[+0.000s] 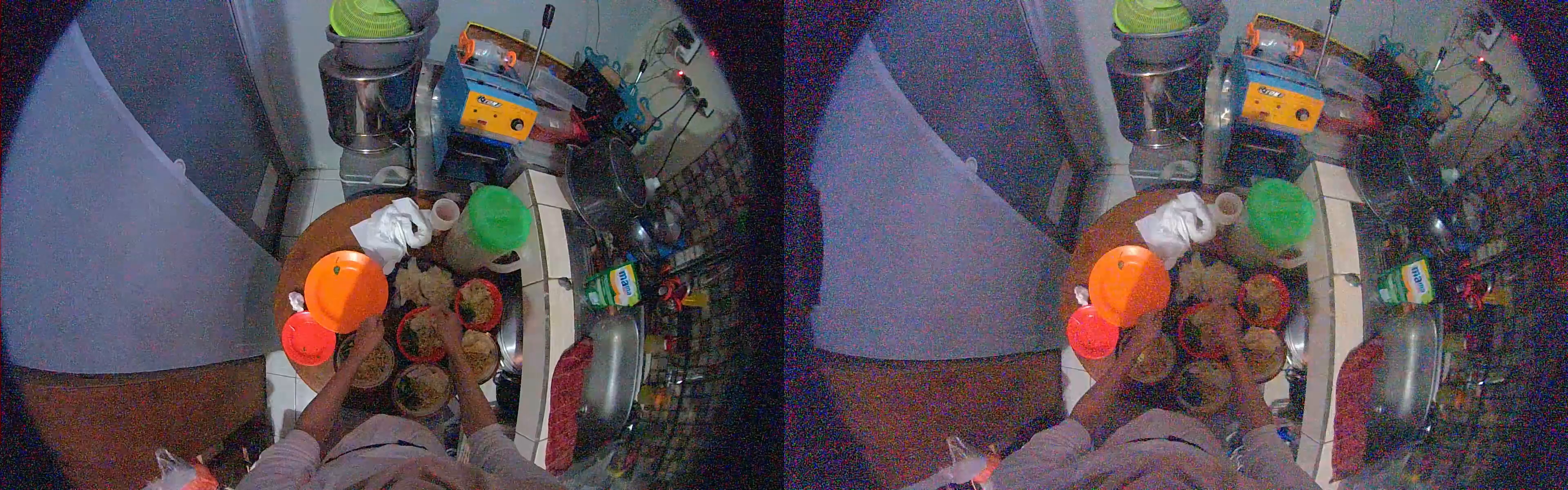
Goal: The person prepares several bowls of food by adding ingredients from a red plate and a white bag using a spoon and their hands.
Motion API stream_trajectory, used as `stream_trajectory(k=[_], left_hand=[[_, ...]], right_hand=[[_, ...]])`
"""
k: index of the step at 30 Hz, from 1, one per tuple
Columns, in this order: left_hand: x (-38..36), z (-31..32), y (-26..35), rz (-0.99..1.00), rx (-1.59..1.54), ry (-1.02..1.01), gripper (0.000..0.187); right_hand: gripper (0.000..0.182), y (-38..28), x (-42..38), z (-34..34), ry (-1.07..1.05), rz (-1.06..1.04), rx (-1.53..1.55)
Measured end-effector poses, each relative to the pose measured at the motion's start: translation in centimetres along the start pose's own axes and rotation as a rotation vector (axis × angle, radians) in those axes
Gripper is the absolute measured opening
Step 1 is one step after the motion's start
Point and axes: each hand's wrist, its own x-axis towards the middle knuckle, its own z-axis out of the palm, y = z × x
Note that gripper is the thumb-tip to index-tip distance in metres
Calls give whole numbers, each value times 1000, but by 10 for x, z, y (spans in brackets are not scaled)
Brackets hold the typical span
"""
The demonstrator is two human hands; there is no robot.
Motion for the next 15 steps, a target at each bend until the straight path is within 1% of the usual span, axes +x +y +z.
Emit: stream_trajectory(k=[1, 2, 4, 5, 6, 7, 9, 10, 11, 12, 13, 14, 15], left_hand=[[-1, 2, -2, -1, -1, 1, 21], [-2, 4, -4, 31, -4, 30, 21], [-2, 17, -15, 63, -9, 61, 21], [1, 29, -27, -19, 57, 14, 21], [2, 33, -31, -100, 124, -34, 22], [0, 25, -24, -101, 126, -35, 22], [-4, 1, 2, 9, -12, 94, 23], [-2, 0, 1, 10, -11, 93, 23], [-1, -2, 1, -84, 7, -20, 24], [0, -1, -2, -179, 24, -133, 25], [0, 4, -7, -178, 25, -133, 25], [0, 7, -9, -159, 66, -88, 25], [-1, 9, -10, -141, 106, -43, 25]], right_hand=[[38, 11, 3, 3, 118, -78, -267], [38, 23, 2, 6, 117, -79, -267], [38, 96, 6, 30, 573, -645, -424], [38, 118, 11, 40, 572, -646, -423], [38, 140, 19, 48, 509, -596, -459], [38, 163, 23, 57, 446, -545, -493], [39, 196, 41, 76, 322, -442, -561], [40, 212, 45, 85, 260, -391, -593], [40, 161, -1, 59, 261, -390, -591], [42, 83, -14, 30, 84, -152, -428], [43, -25, -9, -21, -92, 82, -260], [43, 18, -22, 3, -91, 81, -259], [44, 63, -12, 25, 131, -150, -194]])
